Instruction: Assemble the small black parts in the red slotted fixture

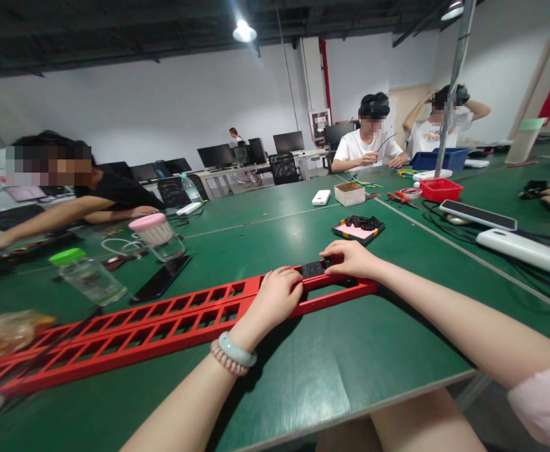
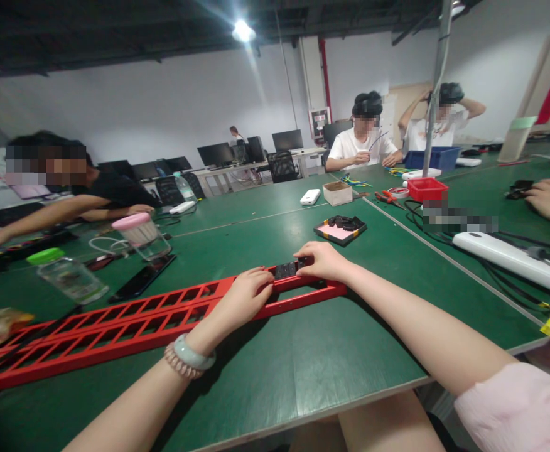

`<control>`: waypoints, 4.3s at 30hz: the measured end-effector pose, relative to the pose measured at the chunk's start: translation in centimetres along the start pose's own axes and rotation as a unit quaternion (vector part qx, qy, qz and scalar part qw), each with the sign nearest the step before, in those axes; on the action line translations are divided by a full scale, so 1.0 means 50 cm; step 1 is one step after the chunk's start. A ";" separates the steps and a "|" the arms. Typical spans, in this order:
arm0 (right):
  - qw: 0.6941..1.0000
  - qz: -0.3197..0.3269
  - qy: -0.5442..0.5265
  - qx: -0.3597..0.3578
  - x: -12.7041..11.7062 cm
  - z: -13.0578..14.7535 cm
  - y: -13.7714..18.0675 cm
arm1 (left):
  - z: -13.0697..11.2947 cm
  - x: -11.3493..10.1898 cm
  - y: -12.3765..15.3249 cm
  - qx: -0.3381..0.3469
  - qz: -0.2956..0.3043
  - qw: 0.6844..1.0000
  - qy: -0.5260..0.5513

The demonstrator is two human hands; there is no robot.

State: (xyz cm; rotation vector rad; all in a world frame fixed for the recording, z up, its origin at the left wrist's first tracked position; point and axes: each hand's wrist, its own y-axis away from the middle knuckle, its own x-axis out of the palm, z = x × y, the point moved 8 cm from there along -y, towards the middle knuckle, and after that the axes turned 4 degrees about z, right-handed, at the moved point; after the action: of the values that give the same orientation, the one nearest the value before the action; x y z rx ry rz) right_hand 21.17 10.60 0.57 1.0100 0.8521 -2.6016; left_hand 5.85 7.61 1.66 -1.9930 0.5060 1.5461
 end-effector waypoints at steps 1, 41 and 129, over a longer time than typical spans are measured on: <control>1.000 0.001 -0.002 -0.001 0.001 -0.001 0.000 | 0.001 0.000 0.000 -0.002 0.000 1.000 0.001; 0.998 0.034 0.012 0.051 0.009 -0.003 -0.003 | -0.001 0.002 -0.005 0.014 -0.002 0.999 -0.030; 0.991 0.103 0.083 0.025 0.004 0.027 -0.005 | -0.009 0.008 -0.004 0.018 -0.001 0.999 -0.030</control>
State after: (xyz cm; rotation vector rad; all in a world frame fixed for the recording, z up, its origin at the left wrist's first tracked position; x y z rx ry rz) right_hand 20.20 10.02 1.35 1.2713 0.6809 -2.4030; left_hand 6.42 7.48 1.41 -1.9143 0.5032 1.5800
